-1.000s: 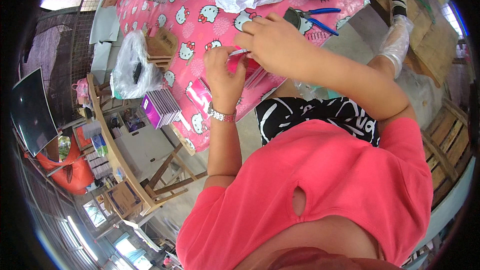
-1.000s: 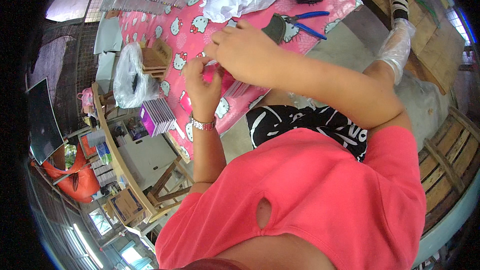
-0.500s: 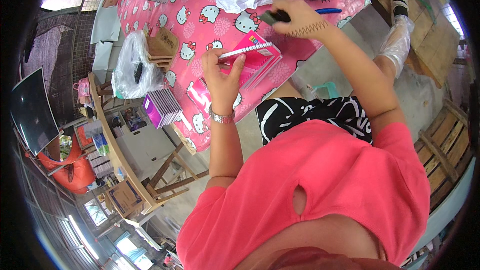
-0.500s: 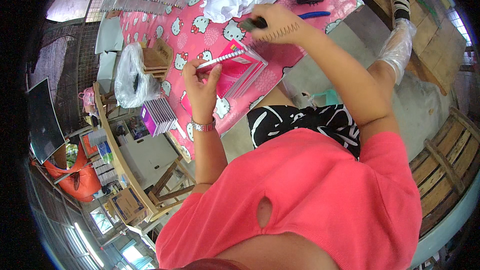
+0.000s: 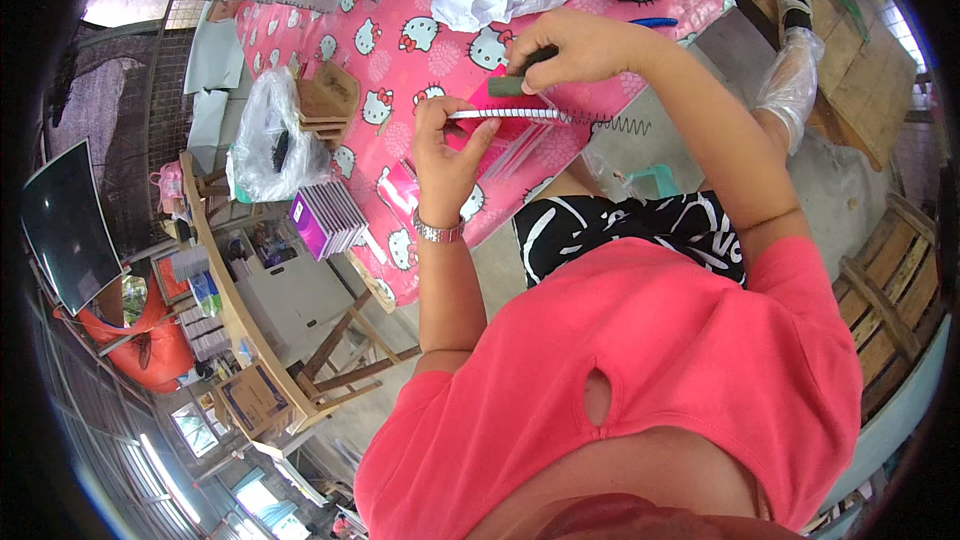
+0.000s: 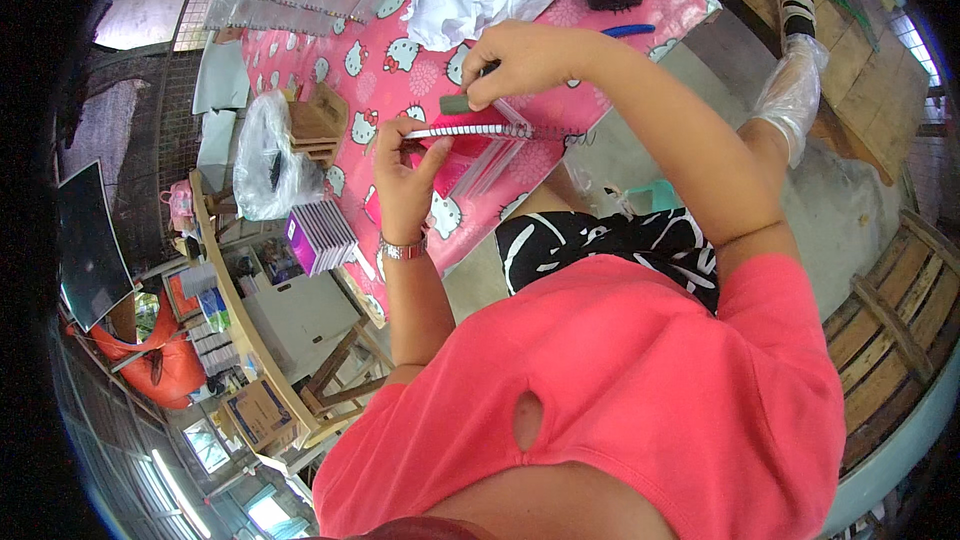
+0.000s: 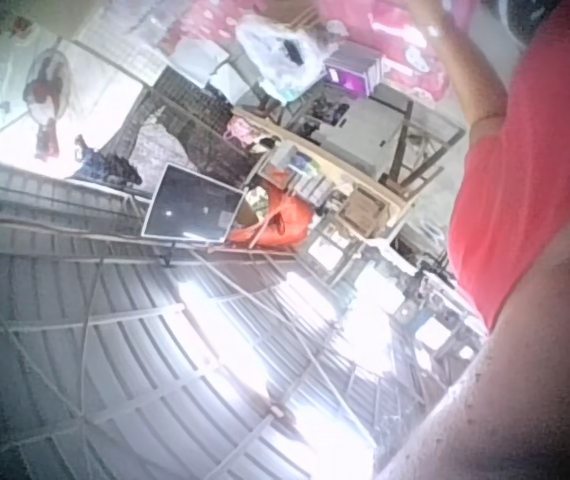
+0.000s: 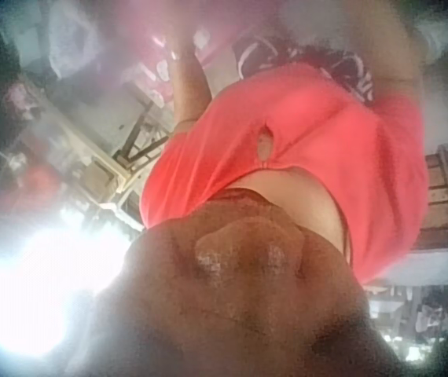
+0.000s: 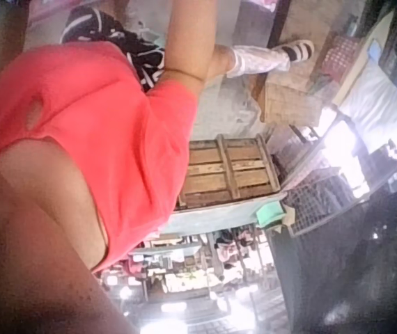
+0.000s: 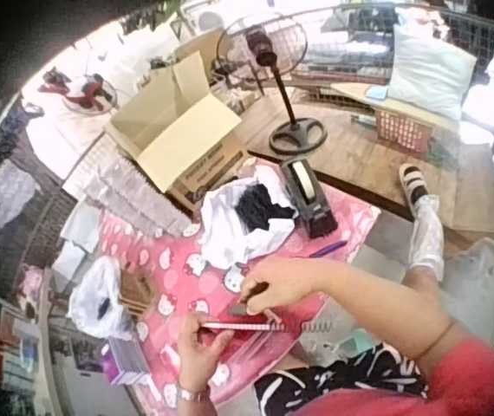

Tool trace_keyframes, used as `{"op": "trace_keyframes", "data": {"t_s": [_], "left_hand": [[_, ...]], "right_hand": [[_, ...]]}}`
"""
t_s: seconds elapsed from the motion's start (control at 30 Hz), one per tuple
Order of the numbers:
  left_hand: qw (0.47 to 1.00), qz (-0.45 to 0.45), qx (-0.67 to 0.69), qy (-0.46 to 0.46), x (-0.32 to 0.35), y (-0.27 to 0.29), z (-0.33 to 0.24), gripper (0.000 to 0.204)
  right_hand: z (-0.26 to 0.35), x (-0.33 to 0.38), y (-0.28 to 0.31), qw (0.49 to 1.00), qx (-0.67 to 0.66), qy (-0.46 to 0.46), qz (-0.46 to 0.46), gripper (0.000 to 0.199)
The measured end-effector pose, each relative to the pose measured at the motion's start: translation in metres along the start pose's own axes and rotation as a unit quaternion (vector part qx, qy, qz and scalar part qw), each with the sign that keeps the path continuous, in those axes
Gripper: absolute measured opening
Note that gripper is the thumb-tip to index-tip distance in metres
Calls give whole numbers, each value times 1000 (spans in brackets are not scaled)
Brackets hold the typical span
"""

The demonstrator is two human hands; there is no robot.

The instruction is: The person uses a pair of blue-handled pliers to manipulate the wire binding of a pink spiral notebook, pulling the wire out and re-threading it through the holes in the pages and cover while sitting at a table.

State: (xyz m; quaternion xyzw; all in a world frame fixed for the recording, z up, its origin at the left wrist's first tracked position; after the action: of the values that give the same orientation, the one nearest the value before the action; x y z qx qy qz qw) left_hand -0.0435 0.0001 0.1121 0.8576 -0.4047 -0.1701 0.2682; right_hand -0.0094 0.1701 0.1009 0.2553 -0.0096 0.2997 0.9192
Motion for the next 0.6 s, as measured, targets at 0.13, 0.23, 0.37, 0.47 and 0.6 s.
{"op": "trace_keyframes", "data": {"t_s": [0.13, 0.23, 0.37, 0.47, 0.6], "left_hand": [[1000, 11, 1, -4, -2, 2, -3, 26], [1000, 10, 17, -1, -1, 2, 3, 27], [1000, 19, 7, 10, -3, 3, 0, 30], [999, 7, 46, 19, -2, 2, 6, 32], [998, 12, 64, 18, 0, 2, 12, 35]], "right_hand": [[15, 1, 4, 900, -380, 212, -20, 46], [3, -9, -7, 997, -81, 11, 13, 41], [20, -6, 3, 900, -382, 208, -34, 39], [8, -17, -6, 993, -105, 56, 16, 39], [14, -15, -4, 943, -302, 136, -2, 38]]}}
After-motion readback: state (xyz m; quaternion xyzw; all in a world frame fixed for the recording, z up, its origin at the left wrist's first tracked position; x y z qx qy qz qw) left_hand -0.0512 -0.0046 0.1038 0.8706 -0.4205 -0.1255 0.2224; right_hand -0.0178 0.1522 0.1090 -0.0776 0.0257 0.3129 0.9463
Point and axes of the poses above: each hand's wrist, its own x-axis away from the middle knuckle, its own y-axis out of the back of the hand, z = x × y, the point moved 9 cm from there along -x, towards the middle knuckle, and after that the axes turned 15 degrees about z, right-handed, at the moved point
